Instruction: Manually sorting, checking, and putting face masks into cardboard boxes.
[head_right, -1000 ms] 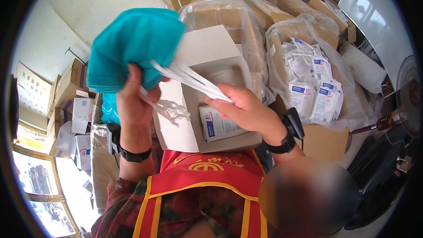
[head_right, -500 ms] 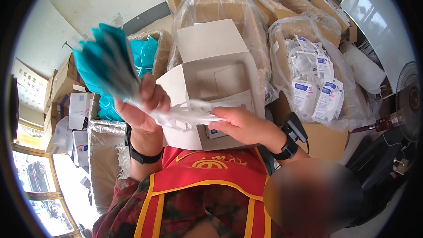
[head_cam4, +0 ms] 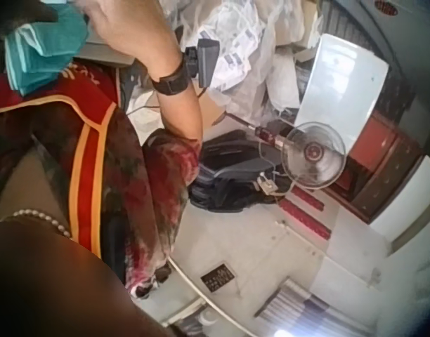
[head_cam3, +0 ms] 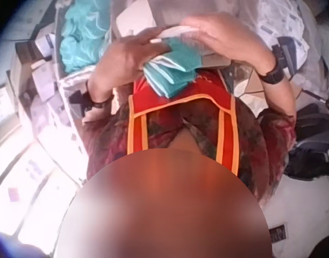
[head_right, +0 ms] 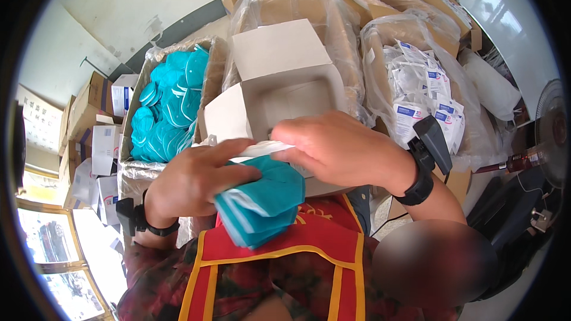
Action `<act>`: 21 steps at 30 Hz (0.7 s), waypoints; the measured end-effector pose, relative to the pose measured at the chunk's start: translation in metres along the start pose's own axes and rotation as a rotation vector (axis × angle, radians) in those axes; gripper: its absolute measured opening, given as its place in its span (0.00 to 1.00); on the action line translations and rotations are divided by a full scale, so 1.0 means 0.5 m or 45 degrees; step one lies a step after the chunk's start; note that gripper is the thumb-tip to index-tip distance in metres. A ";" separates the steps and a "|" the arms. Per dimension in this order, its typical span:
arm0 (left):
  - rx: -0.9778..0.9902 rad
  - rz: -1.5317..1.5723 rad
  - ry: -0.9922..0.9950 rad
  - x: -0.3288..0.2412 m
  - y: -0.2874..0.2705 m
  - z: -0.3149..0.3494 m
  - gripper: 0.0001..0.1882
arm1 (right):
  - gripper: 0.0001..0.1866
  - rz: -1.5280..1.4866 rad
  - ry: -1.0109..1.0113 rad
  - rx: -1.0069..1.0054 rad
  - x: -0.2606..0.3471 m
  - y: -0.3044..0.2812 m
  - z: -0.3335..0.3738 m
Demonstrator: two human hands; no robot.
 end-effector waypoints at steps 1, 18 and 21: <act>0.173 -0.129 0.022 -0.001 0.018 0.004 0.14 | 0.09 0.035 0.022 0.032 0.006 0.006 -0.008; 0.182 -0.246 0.174 -0.031 0.021 0.002 0.16 | 0.08 0.084 -0.103 0.010 0.008 0.016 0.017; 0.176 -0.276 0.169 -0.026 0.024 -0.005 0.16 | 0.08 -0.111 -0.030 0.154 0.008 0.028 0.013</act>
Point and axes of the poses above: each hand's wrist, its own z-axis away from the middle knuckle, its own y-axis out of the palm, x = y × z, the point moved 4 cm from there along -z, towards the middle knuckle, and after that the axes turned 8 degrees about y, right-handed, at the moved point
